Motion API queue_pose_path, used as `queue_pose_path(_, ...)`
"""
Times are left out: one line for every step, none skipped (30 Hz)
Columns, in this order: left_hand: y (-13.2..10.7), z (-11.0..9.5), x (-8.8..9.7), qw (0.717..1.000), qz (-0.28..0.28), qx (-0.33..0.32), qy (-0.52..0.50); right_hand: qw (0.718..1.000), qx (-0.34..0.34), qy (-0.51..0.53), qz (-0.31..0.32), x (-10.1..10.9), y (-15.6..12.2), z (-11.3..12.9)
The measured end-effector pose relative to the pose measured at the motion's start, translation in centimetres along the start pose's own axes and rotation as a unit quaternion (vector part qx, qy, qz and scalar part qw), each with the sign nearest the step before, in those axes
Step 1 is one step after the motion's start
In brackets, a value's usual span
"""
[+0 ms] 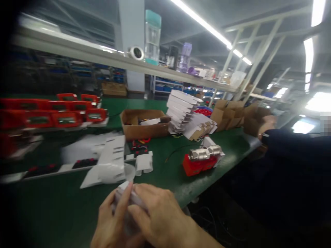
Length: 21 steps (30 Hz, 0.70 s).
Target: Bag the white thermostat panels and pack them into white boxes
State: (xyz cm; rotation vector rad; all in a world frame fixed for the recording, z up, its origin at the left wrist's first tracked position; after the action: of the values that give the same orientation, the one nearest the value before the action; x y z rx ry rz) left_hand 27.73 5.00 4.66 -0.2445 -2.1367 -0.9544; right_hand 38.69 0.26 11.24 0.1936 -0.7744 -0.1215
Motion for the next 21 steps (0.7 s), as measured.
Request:
queue_pose_path(-0.3,0.0,0.0,1.000,0.001,0.019,0.007,1.000,-0.019,0.014,0.005,0.0,-0.2,-0.3)
queue_pose_path(-0.5,-0.1,0.0,0.999,-0.001,0.032,0.011,0.999,-0.031,0.017,0.006,-0.1,-0.5,-0.7)
queue_pose_path(-0.5,-0.3,-0.1,0.999,-0.003,0.037,0.010,0.999,-0.034,0.013,0.006,-0.3,-0.7,-1.1)
queue_pose_path(-0.5,-0.4,-0.2,0.999,-0.007,0.040,0.008,1.000,-0.030,0.004,0.004,-0.6,-0.9,-1.4)
queue_pose_path(-0.5,-0.5,-0.2,0.999,-0.011,0.042,0.006,1.000,-0.018,-0.008,0.001,-0.9,-1.0,-1.7)
queue_pose_path(-0.5,-0.5,-0.2,0.999,-0.016,0.043,0.004,1.000,-0.003,-0.024,-0.002,-1.3,-1.2,-1.8)
queue_pose_path(-0.5,-0.5,-0.2,0.999,-0.020,0.044,0.000,0.999,0.013,-0.046,-0.007,-1.6,-1.3,-1.9)
queue_pose_path(-0.5,-0.5,-0.2,0.999,-0.024,0.045,-0.003,0.997,0.032,-0.074,-0.018,-1.9,-1.4,-1.9)
queue_pose_path(-0.6,-0.5,-0.1,0.999,-0.026,0.046,-0.004,0.993,0.049,-0.105,-0.032,-2.2,-1.5,-1.8)
queue_pose_path(-0.7,-0.4,-0.1,0.999,-0.027,0.047,-0.004,0.988,0.063,-0.133,-0.044,-2.4,-1.5,-1.8)
queue_pose_path(-0.7,-0.3,-0.1,0.999,-0.029,0.045,-0.002,0.984,0.071,-0.155,-0.054,-2.6,-1.6,-1.7)
queue_pose_path(-0.8,-0.2,-0.1,0.999,-0.032,0.042,0.000,0.982,0.075,-0.165,-0.059,-2.8,-1.6,-1.6)
queue_pose_path(-0.8,-0.1,-0.1,0.999,-0.035,0.040,0.003,0.983,0.072,-0.162,-0.057,-2.9,-1.7,-1.5)
queue_pose_path(-0.9,0.0,-0.2,0.999,-0.038,0.034,0.004,0.986,0.059,-0.149,-0.046,-2.9,-1.7,-1.5)
queue_pose_path(-0.9,0.0,-0.4,0.999,-0.038,0.026,0.004,0.990,0.037,-0.130,-0.032,-2.8,-1.6,-1.5)
queue_pose_path(-0.8,0.0,-0.6,0.999,-0.035,0.016,0.005,0.994,0.010,-0.108,-0.022,-2.6,-1.6,-1.6)
queue_pose_path(-0.8,-0.1,-0.8,1.000,-0.028,0.002,0.005,0.996,-0.021,-0.084,-0.015,-2.3,-1.6,-1.7)
queue_pose_path(-0.7,-0.2,-1.0,1.000,-0.020,-0.018,0.004,0.997,-0.054,-0.057,-0.014,-1.8,-1.7,-1.8)
queue_pose_path(-0.6,-0.5,-1.3,0.999,-0.014,-0.044,0.002,0.996,-0.082,-0.025,-0.017,-1.0,-1.9,-2.0)
queue_pose_path(-0.6,-0.7,-1.4,0.997,-0.011,-0.074,0.001,0.994,-0.105,0.009,-0.028,-0.1,-2.2,-2.2)
queue_pose_path(-0.7,-1.0,-1.5,0.995,-0.012,-0.101,0.001,0.990,-0.126,0.045,-0.045,1.0,-2.7,-2.5)
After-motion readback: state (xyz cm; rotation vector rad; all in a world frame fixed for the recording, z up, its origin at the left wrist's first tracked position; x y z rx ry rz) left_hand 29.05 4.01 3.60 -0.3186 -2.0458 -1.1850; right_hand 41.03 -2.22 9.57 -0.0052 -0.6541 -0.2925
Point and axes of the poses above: each hand's wrist, its own y-axis towards the middle knuckle, its own x-axis out of the back of the hand, z = x × y, the point moved 3 cm from there along y, towards the middle knuckle, and after that the axes turned 11 degrees about y, right-handed, at the moved point
